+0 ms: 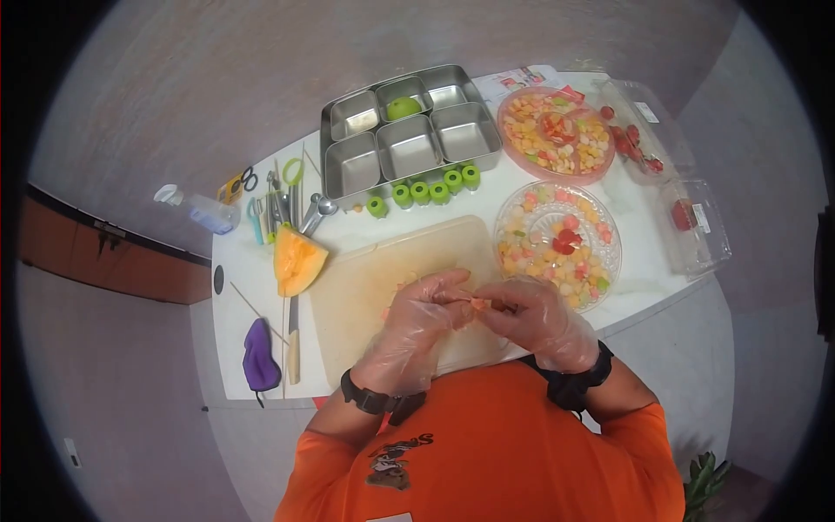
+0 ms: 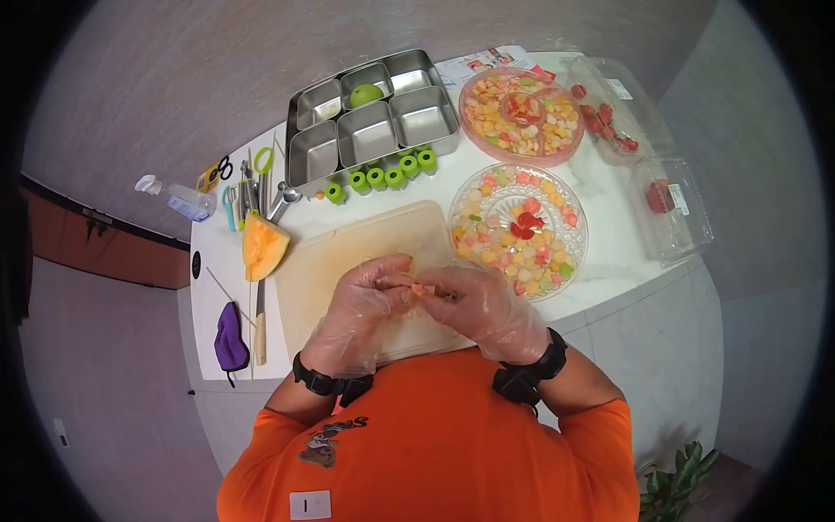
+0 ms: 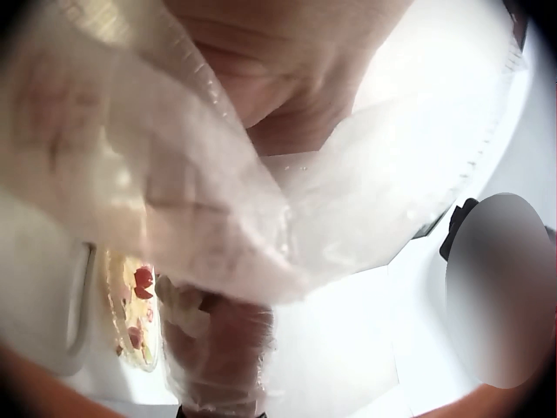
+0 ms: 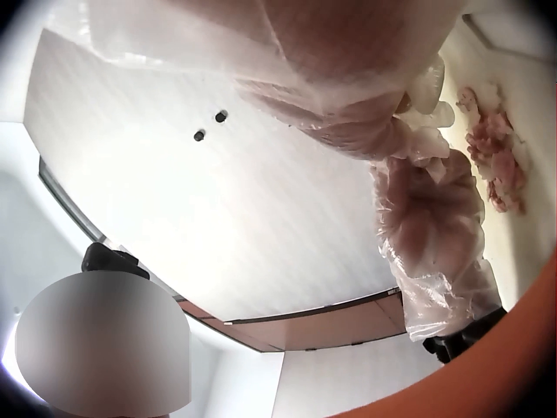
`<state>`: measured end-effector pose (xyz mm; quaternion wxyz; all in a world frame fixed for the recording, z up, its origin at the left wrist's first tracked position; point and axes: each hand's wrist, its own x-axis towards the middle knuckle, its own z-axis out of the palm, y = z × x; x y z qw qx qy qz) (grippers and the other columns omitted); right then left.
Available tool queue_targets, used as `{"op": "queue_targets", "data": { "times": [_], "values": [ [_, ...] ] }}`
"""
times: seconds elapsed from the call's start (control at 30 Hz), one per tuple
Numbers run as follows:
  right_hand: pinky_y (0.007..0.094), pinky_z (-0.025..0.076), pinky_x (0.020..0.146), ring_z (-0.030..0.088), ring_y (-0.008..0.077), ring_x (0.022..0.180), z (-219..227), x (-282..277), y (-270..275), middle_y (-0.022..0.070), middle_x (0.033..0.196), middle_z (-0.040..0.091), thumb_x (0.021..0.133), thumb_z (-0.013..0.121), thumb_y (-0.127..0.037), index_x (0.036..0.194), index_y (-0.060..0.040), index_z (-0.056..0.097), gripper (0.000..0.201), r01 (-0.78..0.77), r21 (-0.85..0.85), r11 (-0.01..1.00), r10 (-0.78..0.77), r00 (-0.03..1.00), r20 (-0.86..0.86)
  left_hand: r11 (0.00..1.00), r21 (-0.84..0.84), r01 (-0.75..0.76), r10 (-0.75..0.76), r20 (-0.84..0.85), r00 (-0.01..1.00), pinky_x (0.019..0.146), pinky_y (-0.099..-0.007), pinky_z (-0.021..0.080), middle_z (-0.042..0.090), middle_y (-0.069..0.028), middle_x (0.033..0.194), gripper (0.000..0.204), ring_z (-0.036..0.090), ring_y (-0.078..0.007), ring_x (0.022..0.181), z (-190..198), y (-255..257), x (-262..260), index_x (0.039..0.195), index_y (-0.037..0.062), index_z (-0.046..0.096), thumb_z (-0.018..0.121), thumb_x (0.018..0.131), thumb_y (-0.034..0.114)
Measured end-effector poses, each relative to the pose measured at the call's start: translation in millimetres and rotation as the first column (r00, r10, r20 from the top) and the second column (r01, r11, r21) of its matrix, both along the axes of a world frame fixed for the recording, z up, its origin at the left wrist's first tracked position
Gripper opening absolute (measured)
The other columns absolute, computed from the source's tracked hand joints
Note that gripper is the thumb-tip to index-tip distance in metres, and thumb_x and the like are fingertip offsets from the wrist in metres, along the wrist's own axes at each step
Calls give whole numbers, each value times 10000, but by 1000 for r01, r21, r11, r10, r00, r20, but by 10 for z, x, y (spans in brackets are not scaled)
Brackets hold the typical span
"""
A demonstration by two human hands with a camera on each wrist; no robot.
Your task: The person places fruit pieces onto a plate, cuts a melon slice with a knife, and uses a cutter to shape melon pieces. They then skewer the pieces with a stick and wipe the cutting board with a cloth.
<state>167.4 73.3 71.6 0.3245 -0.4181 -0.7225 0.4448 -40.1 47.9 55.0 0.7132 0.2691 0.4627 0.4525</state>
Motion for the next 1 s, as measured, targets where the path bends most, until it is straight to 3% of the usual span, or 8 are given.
{"op": "queue_targets", "data": {
  "times": [0.17,0.27,0.33,0.47,0.53,0.63,0.83,1.0],
  "values": [
    [315,533,667,676,195,722,-41,69,-25,93,825,704,879,765,-137,1021,-55,771,164,23,-33,999,-23,1000,8,992,111,64,-45,-166,985,849,-260,536,713,-55,1013,514,661,-117,950,-113,15,73,1380,-28,577,752,896,-32],
    [296,476,618,610,134,678,-37,170,-20,55,773,650,868,771,-89,979,-32,758,126,62,-4,998,-62,998,-17,989,137,64,-35,-208,978,839,-257,541,705,-36,989,487,666,-116,928,-131,14,125,1352,1,611,754,889,-43],
    [288,482,636,609,109,706,3,335,56,36,777,638,878,754,-71,973,-21,747,108,65,-169,983,-84,991,-108,979,191,67,-27,-204,979,801,-259,555,716,-53,991,472,680,-125,916,-223,10,100,1321,10,629,749,872,-71],
    [251,510,675,623,70,749,-164,992,371,3,832,692,911,745,-77,954,-11,749,79,365,-107,925,-373,925,-74,985,168,48,-8,-235,972,745,-258,566,734,-70,983,434,696,-133,880,-244,19,10,1256,28,666,754,848,-90],
    [239,509,674,602,64,708,-30,1215,472,-2,776,675,896,768,-109,902,-16,755,94,507,-337,794,-560,825,-78,986,162,28,4,-191,982,738,-260,566,738,-69,977,419,697,-135,870,-275,-8,5,1241,32,673,755,847,-86],
    [239,515,668,612,70,684,-177,1573,640,-7,744,686,893,780,-161,866,-19,760,146,563,-194,803,-513,819,256,986,164,16,13,-171,985,730,-267,568,742,-67,966,401,698,-140,857,-271,7,7,1223,37,683,756,847,-80],
    [240,490,624,600,64,673,-267,1523,718,-23,740,687,899,769,-187,867,-24,766,166,552,-208,807,-437,796,419,990,133,51,-34,-127,991,793,-251,545,711,-48,990,382,669,-124,900,-223,8,-10,1230,14,681,749,866,-78],
    [230,473,624,580,58,679,-157,1572,645,-23,756,676,894,756,-164,885,-19,764,146,525,-383,760,-513,847,141,988,149,26,-5,-139,990,789,-253,547,711,-53,996,369,672,-128,901,-250,-34,-90,1217,16,683,746,866,-80]
  ]
}}
